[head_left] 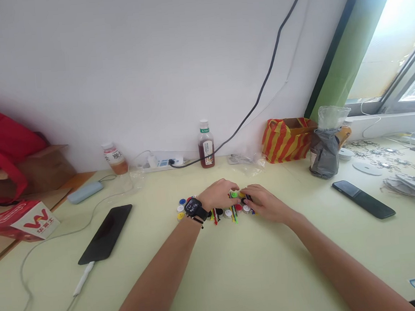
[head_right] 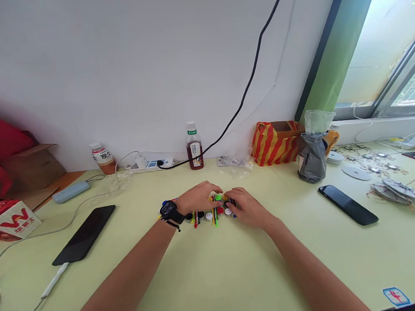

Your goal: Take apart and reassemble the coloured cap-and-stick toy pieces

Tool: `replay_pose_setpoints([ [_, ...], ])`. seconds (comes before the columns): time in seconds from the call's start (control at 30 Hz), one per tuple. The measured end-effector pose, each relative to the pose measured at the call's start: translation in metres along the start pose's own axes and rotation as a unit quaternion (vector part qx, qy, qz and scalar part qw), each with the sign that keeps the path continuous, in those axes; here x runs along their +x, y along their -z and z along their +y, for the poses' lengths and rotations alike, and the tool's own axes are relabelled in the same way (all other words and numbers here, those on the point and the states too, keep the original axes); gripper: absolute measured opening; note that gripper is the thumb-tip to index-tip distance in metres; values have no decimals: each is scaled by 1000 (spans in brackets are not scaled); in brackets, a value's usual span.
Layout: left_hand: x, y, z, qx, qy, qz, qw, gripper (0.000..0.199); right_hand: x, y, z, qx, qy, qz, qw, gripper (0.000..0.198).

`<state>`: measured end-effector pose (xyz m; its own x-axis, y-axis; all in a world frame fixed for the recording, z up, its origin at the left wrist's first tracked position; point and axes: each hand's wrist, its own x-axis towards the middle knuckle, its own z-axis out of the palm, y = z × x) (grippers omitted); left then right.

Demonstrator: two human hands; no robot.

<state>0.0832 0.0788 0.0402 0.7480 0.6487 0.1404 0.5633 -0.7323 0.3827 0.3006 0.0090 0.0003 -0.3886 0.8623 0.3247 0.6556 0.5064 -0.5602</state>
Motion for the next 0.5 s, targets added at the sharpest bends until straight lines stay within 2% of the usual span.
replay_pose_setpoints([
  [0.13, 0, 2, 2, 26, 0, -29, 999, 41, 0, 5, -4, -6, 7, -20, 1000, 29],
  [0.3, 1, 2, 2, 41, 21, -35, 998, 46, 0, 7, -3, -32, 33, -46, 998, 32],
  [0.5, 1, 0, 7, 35, 12, -42, 998, 40, -2, 10, -2, -33, 25, -48, 998, 35],
])
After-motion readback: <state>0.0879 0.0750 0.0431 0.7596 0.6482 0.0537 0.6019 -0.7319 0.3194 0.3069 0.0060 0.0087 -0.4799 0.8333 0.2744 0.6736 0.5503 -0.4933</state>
